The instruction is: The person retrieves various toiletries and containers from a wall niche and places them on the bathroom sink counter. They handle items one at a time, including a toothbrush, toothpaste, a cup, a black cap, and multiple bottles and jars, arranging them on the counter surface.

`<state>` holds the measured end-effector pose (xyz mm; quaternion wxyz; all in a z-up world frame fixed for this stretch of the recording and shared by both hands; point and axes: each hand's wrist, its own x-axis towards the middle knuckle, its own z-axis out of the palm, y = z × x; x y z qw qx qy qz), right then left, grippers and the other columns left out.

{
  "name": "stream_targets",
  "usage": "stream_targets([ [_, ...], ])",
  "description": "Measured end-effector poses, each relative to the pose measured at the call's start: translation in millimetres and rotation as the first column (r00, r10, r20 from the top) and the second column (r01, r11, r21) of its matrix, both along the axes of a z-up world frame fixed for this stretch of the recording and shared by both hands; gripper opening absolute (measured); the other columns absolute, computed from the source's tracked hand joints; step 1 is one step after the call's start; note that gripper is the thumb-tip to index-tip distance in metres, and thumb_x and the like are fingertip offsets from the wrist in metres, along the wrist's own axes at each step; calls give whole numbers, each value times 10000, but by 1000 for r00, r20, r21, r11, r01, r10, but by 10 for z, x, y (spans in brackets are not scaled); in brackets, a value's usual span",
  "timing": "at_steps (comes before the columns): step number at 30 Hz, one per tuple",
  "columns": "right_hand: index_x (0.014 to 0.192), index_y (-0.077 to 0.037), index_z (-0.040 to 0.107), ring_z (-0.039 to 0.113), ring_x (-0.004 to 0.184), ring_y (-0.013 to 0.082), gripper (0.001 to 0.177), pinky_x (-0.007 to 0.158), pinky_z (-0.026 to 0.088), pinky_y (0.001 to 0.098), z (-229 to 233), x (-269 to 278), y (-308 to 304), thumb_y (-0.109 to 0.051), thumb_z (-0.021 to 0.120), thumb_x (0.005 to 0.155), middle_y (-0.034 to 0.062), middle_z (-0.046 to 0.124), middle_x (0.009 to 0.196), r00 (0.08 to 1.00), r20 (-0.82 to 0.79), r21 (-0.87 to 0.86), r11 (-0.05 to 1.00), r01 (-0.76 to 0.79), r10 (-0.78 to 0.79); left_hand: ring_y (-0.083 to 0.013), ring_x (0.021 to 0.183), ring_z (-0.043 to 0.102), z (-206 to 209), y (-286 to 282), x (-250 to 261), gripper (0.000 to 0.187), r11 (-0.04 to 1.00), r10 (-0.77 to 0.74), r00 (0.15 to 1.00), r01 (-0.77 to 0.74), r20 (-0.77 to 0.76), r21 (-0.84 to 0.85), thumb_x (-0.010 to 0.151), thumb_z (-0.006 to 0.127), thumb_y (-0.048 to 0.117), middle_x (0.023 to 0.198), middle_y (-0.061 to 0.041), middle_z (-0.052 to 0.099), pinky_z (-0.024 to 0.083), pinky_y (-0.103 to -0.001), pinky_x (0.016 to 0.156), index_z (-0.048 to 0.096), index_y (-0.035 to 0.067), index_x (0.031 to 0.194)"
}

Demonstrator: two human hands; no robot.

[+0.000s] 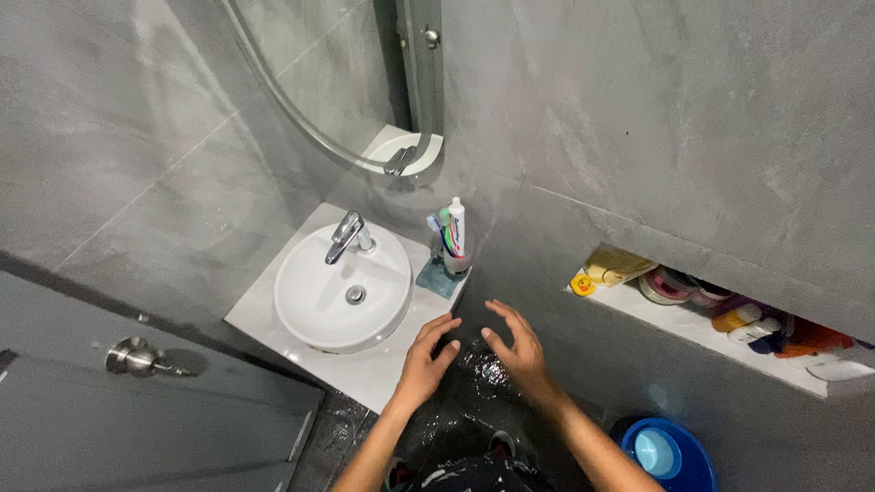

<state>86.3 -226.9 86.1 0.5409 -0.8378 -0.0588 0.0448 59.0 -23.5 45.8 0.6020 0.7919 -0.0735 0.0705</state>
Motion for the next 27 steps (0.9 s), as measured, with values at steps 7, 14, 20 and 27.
stream_targets([
  [7, 1389, -147, 599, 483, 1402, 300, 496, 1122, 377, 426, -133, 60, -77, -280, 683, 918, 122, 563, 1487, 961, 251, -112, 989, -91, 117, -285, 1359, 554, 224, -131, -142, 344, 997, 48, 997, -44, -57, 62, 935, 679, 141, 1451, -110, 595, 440, -386, 1099, 698, 116, 1277],
  [14, 1397, -149, 586, 603, 1290, 258, 500, 1058, 496, 431, -871, 204, -395, -334, 667, 939, 112, 630, 1401, 987, 13, 81, 984, -161, 160, -204, 1210, 685, -113, -114, -290, 323, 990, 34, 959, -71, -283, -123, 979, 617, 183, 1260, -77, 744, 495, -327, 1051, 693, 67, 1270],
  [20, 1296, -124, 647, 718, 1099, 216, 395, 979, 569, 359, -1885, -127, -852, -312, 648, 948, 94, 748, 1198, 955, -278, 64, 994, -91, 106, -180, 1098, 734, -905, -120, -678, 353, 950, 130, 898, -234, -421, -208, 975, 613, 212, 1100, -105, 802, 531, -308, 998, 696, 30, 1266],
  [27, 1206, -46, 699, 725, 1037, 189, 326, 941, 593, 337, -2450, -255, -1233, -257, 661, 961, 121, 761, 1092, 915, -350, 283, 954, -101, 200, -199, 861, 733, -1365, -144, -948, 396, 903, 245, 797, -395, -552, -169, 1031, 559, 306, 901, -140, 809, 575, -315, 852, 758, -6, 1175],
])
